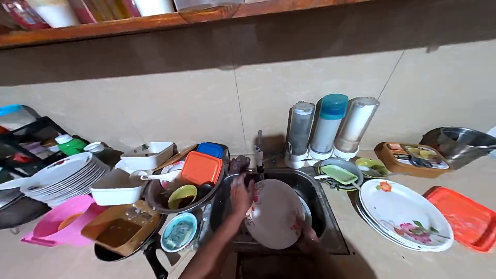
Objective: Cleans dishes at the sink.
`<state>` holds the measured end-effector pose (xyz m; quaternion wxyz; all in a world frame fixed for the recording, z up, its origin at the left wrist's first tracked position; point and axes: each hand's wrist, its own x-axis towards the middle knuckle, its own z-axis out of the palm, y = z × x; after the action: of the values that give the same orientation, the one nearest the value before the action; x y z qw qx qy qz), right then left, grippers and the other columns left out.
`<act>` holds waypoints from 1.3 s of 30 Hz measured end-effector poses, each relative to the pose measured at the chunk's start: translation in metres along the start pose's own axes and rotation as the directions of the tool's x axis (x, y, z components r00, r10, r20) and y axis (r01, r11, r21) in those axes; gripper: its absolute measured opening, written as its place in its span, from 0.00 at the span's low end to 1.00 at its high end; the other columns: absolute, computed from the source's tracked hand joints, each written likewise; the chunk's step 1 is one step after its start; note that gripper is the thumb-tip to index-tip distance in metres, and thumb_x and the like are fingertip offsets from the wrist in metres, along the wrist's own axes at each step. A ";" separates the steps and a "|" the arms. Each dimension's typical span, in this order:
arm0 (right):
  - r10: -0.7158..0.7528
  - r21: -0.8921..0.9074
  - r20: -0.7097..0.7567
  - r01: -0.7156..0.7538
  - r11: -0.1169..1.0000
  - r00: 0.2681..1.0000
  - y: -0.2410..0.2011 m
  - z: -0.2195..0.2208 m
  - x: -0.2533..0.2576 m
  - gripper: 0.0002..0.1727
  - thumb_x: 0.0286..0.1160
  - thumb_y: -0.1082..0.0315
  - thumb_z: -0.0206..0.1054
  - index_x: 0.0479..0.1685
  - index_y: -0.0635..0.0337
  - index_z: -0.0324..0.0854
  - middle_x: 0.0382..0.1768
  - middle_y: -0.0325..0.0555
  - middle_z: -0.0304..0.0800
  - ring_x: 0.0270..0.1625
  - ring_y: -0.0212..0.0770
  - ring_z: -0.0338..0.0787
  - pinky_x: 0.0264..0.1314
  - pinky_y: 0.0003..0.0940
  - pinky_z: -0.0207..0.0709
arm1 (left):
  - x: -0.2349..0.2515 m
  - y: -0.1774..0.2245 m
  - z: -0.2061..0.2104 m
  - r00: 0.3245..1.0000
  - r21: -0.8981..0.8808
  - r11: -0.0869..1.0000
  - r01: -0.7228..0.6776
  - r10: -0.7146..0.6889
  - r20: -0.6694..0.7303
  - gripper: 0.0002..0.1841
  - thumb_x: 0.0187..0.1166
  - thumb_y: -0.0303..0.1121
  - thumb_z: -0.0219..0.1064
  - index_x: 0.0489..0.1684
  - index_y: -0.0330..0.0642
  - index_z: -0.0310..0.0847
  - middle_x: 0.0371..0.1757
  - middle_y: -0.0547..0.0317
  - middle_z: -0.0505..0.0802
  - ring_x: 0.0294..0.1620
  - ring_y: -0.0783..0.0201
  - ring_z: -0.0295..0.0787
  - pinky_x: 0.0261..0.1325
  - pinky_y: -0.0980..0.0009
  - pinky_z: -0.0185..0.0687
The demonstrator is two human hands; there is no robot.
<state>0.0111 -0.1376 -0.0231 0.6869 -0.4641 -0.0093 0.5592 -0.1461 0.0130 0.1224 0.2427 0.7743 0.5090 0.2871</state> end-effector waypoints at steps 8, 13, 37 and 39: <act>0.043 -0.074 0.147 -0.032 0.997 0.988 -0.004 -0.008 -0.007 0.24 0.96 0.53 0.42 0.75 0.58 0.69 0.49 0.49 0.89 0.49 0.41 0.91 0.51 0.43 0.88 | 0.094 0.093 0.015 0.985 -0.290 0.942 0.170 -0.156 0.069 0.27 0.90 0.39 0.60 0.78 0.25 0.64 0.65 0.29 0.85 0.66 0.42 0.85 0.71 0.49 0.78; 0.054 -0.051 0.135 -0.048 0.998 0.989 0.000 -0.006 -0.001 0.24 0.96 0.53 0.43 0.75 0.62 0.69 0.52 0.52 0.89 0.52 0.43 0.91 0.55 0.44 0.87 | 0.098 0.085 0.029 0.985 -0.387 0.908 0.160 -0.169 0.011 0.17 0.88 0.25 0.57 0.67 0.20 0.71 0.60 0.30 0.85 0.60 0.47 0.84 0.66 0.56 0.78; 0.037 -0.129 0.158 -0.017 0.991 0.987 0.006 0.004 0.019 0.28 0.94 0.46 0.43 0.80 0.52 0.67 0.57 0.50 0.88 0.55 0.44 0.91 0.54 0.47 0.87 | -0.095 -0.203 -0.086 0.957 0.479 0.828 0.290 -0.258 -0.134 0.26 0.87 0.49 0.58 0.75 0.42 0.81 0.82 0.32 0.76 0.86 0.27 0.63 0.84 0.30 0.55; 0.025 -0.130 0.172 -0.002 0.992 0.985 0.009 0.008 0.021 0.27 0.94 0.48 0.43 0.79 0.54 0.67 0.57 0.50 0.88 0.55 0.43 0.90 0.56 0.45 0.87 | -0.097 -0.207 -0.086 0.963 0.451 0.850 0.271 -0.235 -0.135 0.22 0.85 0.41 0.63 0.71 0.38 0.84 0.80 0.31 0.78 0.82 0.26 0.68 0.82 0.32 0.60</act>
<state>0.0079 -0.1168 -0.0344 0.6481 -0.4572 -0.1020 0.6004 -0.3709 0.0052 0.0270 0.0665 0.7247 0.6691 0.1507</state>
